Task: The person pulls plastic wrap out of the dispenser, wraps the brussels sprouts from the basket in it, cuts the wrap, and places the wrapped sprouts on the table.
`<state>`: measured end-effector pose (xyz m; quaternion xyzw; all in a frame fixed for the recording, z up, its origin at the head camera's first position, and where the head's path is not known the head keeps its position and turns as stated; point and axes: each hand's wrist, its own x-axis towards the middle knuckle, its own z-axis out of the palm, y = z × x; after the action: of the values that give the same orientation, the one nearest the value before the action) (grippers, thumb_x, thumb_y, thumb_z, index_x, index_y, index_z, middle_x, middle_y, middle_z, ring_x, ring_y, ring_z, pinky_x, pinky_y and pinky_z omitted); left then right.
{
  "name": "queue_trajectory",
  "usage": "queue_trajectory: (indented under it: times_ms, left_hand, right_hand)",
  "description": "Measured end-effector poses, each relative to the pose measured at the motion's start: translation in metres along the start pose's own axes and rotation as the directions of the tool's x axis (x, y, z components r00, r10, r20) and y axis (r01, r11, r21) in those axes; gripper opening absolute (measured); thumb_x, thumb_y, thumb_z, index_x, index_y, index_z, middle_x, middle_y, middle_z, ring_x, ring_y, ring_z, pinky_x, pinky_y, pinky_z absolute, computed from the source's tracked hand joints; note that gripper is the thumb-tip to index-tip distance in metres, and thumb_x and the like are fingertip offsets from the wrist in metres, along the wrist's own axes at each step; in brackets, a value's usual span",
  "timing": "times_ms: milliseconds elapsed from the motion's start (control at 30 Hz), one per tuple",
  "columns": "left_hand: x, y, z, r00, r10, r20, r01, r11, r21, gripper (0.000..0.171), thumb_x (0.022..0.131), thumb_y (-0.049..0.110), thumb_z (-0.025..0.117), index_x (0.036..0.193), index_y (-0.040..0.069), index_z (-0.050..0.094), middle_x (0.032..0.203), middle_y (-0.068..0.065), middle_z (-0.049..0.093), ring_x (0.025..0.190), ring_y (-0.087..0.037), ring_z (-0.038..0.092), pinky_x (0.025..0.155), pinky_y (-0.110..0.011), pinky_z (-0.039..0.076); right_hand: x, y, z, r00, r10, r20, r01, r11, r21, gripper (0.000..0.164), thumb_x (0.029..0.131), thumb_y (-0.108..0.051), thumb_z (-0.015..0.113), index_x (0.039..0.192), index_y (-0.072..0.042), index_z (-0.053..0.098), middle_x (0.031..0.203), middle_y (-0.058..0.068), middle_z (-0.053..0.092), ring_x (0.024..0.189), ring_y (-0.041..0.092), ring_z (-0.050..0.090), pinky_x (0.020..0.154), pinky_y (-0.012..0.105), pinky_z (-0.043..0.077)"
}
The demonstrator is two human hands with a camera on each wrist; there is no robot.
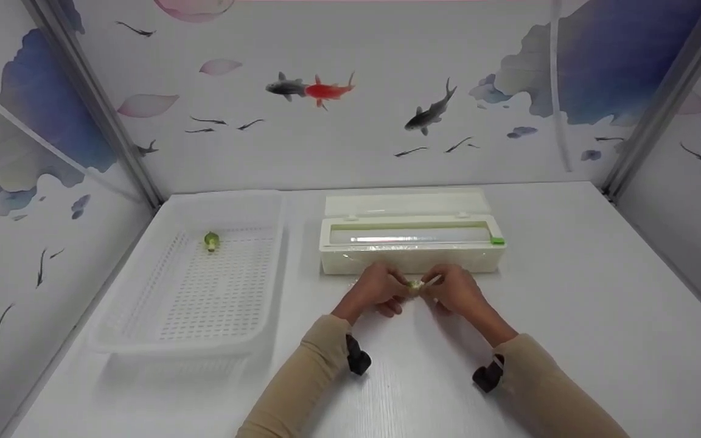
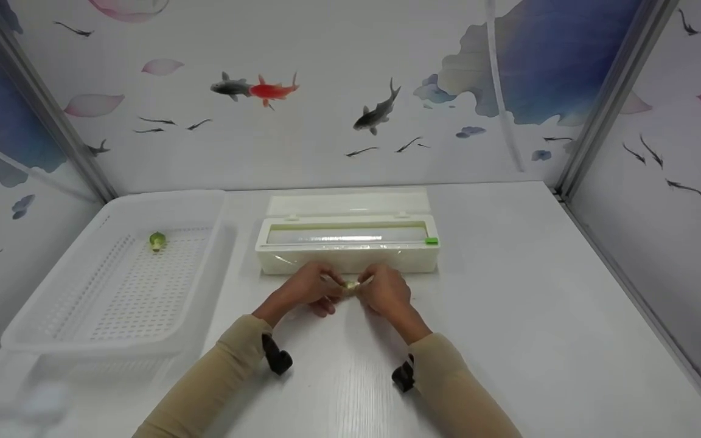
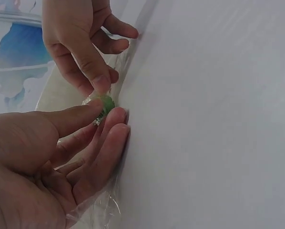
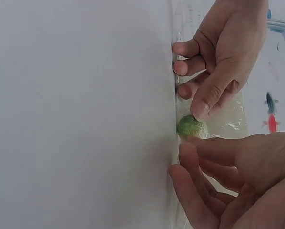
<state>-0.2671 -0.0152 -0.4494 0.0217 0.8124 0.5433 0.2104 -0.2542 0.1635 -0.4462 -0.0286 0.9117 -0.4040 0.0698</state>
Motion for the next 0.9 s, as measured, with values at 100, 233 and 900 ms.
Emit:
queue_trajectory:
  times_ms: [100, 233, 900]
  left_hand:
    - [0.0016, -0.0006, -0.0011, 1.0, 0.01, 0.004, -0.01, 1.0, 0.013, 0.009, 0.089, 0.011, 0.075, 0.093, 0.004, 0.07, 0.067, -0.007, 0.066, 0.05, -0.015, 0.062, 0.045, -0.028, 0.056]
    - [0.0033, -0.001, 0.0, 1.0, 0.024, -0.008, -0.024, 1.0, 0.018, 0.008, 0.09, 0.011, 0.073, 0.094, 0.005, 0.071, 0.07, -0.008, 0.068, 0.05, -0.015, 0.062, 0.045, -0.027, 0.056]
    - [0.006, -0.0041, 0.0007, 0.995, 0.074, -0.069, -0.072, 0.997, 0.035, 0.016, 0.089, 0.016, 0.076, 0.101, 0.006, 0.075, 0.069, -0.009, 0.07, 0.048, -0.012, 0.061, 0.043, -0.024, 0.054]
  right_hand:
    - [-0.0003, -0.0015, 0.0014, 1.0, -0.007, -0.019, 0.008, 1.0, 0.019, 0.018, 0.089, -0.003, 0.071, 0.107, 0.0, 0.071, 0.091, 0.016, 0.074, 0.057, 0.013, 0.064, 0.049, 0.022, 0.05]
    - [0.001, -0.0014, 0.0023, 0.999, -0.01, -0.041, 0.011, 1.0, 0.006, 0.016, 0.089, -0.006, 0.072, 0.104, -0.001, 0.072, 0.094, 0.017, 0.075, 0.057, 0.013, 0.064, 0.05, 0.023, 0.051]
    - [0.0043, -0.0084, 0.0013, 0.999, 0.041, 0.033, -0.043, 0.998, 0.044, 0.016, 0.092, -0.008, 0.071, 0.106, 0.0, 0.069, 0.094, 0.015, 0.074, 0.062, 0.016, 0.065, 0.052, 0.027, 0.057]
